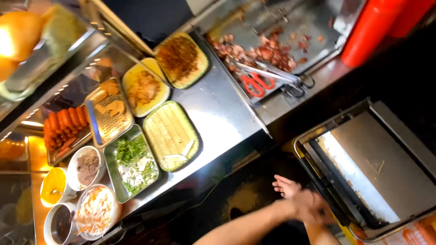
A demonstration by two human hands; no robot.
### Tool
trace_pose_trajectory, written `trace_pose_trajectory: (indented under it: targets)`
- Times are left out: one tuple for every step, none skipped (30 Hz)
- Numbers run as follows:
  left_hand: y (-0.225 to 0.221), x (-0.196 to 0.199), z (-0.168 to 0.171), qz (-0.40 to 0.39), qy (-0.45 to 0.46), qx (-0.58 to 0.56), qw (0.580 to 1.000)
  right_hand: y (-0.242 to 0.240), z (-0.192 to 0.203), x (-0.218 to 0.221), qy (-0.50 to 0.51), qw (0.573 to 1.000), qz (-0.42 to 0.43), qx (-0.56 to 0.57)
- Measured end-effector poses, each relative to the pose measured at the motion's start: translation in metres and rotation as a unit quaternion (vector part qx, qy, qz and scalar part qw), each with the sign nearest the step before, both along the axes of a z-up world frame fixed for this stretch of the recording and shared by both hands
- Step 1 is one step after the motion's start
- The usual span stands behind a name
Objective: Prepare a sandwich by cutting a baguette and adding various meat and vegetable fillings.
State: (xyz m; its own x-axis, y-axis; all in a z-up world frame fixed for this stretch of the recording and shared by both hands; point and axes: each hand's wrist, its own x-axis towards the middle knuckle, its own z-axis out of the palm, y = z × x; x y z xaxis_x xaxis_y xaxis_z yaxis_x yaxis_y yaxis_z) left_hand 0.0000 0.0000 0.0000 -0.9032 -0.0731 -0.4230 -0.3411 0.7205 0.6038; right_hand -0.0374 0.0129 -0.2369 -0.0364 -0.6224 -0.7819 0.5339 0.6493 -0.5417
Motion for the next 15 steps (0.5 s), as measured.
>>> trace_pose_trajectory:
  targets:
    - [0.008,0.007,0.025,0.004,0.012,-0.009,1.0,-0.009,0.026,-0.003,0.012,1.0,0.004,-0.009]
    - [0.017,0.015,0.05,0.011,0.074,-0.02,0.997,-0.018,0.053,-0.005,0.064,0.997,0.05,0.006]
    - [0.026,0.027,0.074,0.017,0.134,-0.034,0.99,-0.026,0.079,-0.001,0.115,0.989,0.093,0.021]
    - [0.034,0.023,0.061,0.019,0.144,-0.044,0.988,-0.04,0.096,-0.002,0.126,0.987,0.095,0.012]
    - [0.043,0.02,0.048,0.025,0.2,-0.023,0.979,-0.05,0.114,0.0,0.169,0.977,0.127,0.016]
    - [0.052,0.017,0.036,0.028,0.255,-0.004,0.967,-0.06,0.132,0.002,0.212,0.964,0.157,0.02]
    - [0.062,0.038,0.059,0.027,0.264,-0.01,0.964,-0.072,0.141,0.002,0.221,0.962,0.157,0.016]
    - [0.073,0.051,0.088,0.051,0.264,-0.024,0.963,-0.083,0.149,0.002,0.252,0.95,0.183,-0.007]
    - [0.087,0.061,0.124,0.073,0.263,-0.035,0.961,-0.09,0.158,0.003,0.281,0.937,0.208,-0.026]
    - [0.06,0.051,0.177,0.095,0.262,-0.046,0.959,-0.1,0.162,0.004,0.288,0.935,0.206,-0.027]
    - [0.035,0.063,0.234,0.112,0.261,-0.055,0.957,-0.108,0.165,0.004,0.299,0.927,0.218,-0.059]
    - [0.02,0.1,0.294,0.129,0.259,-0.064,0.955,-0.115,0.168,0.003,0.31,0.918,0.23,-0.09]
    - [0.021,0.111,0.289,0.118,0.265,-0.064,0.955,-0.122,0.183,0.009,0.316,0.919,0.219,-0.089]
    - [0.022,0.119,0.284,0.139,0.27,-0.079,0.949,-0.129,0.199,0.013,0.338,0.902,0.254,-0.086]
    - [0.022,0.124,0.279,0.159,0.276,-0.095,0.943,-0.137,0.214,0.013,0.361,0.883,0.287,-0.082]
